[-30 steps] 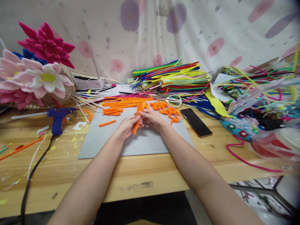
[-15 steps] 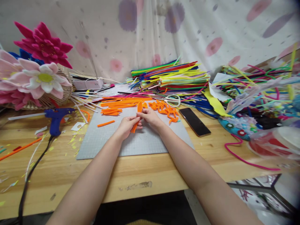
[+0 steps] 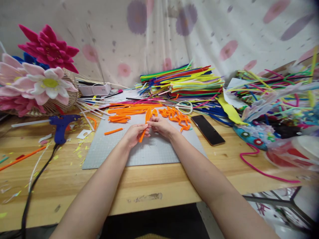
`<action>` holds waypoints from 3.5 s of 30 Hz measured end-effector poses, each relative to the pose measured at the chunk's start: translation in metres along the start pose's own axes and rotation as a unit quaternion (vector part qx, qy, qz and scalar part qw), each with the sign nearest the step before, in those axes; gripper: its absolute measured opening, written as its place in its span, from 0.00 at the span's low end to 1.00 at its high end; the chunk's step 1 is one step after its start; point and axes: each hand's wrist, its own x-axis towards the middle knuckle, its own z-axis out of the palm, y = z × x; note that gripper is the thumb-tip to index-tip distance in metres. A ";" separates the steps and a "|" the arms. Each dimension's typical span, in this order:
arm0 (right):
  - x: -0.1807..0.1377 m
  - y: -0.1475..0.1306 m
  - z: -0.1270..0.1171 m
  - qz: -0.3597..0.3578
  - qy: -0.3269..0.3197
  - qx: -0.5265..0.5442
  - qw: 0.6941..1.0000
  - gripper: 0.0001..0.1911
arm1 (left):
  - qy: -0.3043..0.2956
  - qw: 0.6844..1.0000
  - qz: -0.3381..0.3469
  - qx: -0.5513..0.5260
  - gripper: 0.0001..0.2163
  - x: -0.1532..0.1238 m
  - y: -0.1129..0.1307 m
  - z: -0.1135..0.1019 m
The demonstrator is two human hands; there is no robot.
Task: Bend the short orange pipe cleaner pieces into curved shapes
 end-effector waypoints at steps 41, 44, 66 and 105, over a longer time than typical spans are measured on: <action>0.006 -0.003 0.033 -0.052 0.097 0.209 0.972 0.18 | 0.073 0.954 0.286 0.045 0.10 0.017 -0.012 -0.002; 0.005 -0.002 0.043 -0.082 0.184 0.165 0.966 0.17 | 0.121 0.962 0.234 -0.074 0.07 0.013 -0.018 0.014; -0.001 -0.013 0.032 -0.063 0.051 0.064 0.995 0.22 | 0.033 0.960 0.254 0.117 0.06 0.005 0.013 -0.013; 0.005 -0.003 0.044 -0.021 0.139 0.270 0.953 0.15 | 0.093 0.982 0.162 -0.030 0.06 0.014 -0.016 0.006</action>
